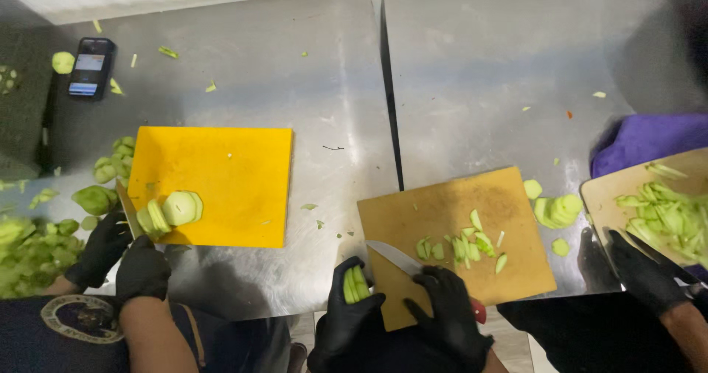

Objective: The person slices and juliennes green vegetables on a cutting board using a knife. They repeatedly cut the vegetables into thin strips and transfer them into a metal bowl.

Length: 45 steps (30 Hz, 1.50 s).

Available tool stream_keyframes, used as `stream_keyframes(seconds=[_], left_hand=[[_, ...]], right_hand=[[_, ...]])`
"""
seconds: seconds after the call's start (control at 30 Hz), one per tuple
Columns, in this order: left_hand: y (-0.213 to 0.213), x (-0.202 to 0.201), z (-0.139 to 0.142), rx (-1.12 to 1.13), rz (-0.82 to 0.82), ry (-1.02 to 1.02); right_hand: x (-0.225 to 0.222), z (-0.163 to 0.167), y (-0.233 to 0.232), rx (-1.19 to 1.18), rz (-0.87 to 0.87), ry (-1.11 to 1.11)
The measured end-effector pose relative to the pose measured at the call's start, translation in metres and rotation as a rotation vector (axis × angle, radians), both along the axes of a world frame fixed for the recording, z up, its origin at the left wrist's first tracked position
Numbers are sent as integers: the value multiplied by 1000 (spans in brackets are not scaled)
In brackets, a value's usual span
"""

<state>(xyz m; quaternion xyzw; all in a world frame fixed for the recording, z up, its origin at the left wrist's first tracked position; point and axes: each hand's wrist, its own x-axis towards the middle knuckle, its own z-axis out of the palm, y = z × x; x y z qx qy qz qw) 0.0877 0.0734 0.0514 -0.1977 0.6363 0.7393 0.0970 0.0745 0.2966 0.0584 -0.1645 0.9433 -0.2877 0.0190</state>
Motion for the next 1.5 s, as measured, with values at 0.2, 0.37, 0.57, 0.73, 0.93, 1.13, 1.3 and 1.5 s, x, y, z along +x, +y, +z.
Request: stream_keyframes(seconds=[0.2, 0.37, 0.57, 0.73, 0.93, 1.13, 1.3, 1.5], left_hand=[[5, -14, 17, -571, -286, 169], [31, -41, 15, -798, -411, 161], [41, -42, 19, -907, -381, 293], [39, -23, 35, -1004, -350, 59], [82, -13, 36, -1009, -331, 106], [137, -47, 33, -1092, -485, 215], [144, -41, 42, -1042, -324, 222], [162, -27, 28, -939, -122, 116]], right_hand=[[8, -31, 43, 304, -107, -167], [16, -30, 59, -14, -199, -268], [38, -5, 54, -430, -236, -355], [55, -4, 58, -111, -120, -752], [52, -26, 102, -273, -268, -369], [43, -33, 132, -416, -55, -148], [42, -21, 127, -464, -219, -696], [36, -6, 115, -512, -326, -805]])
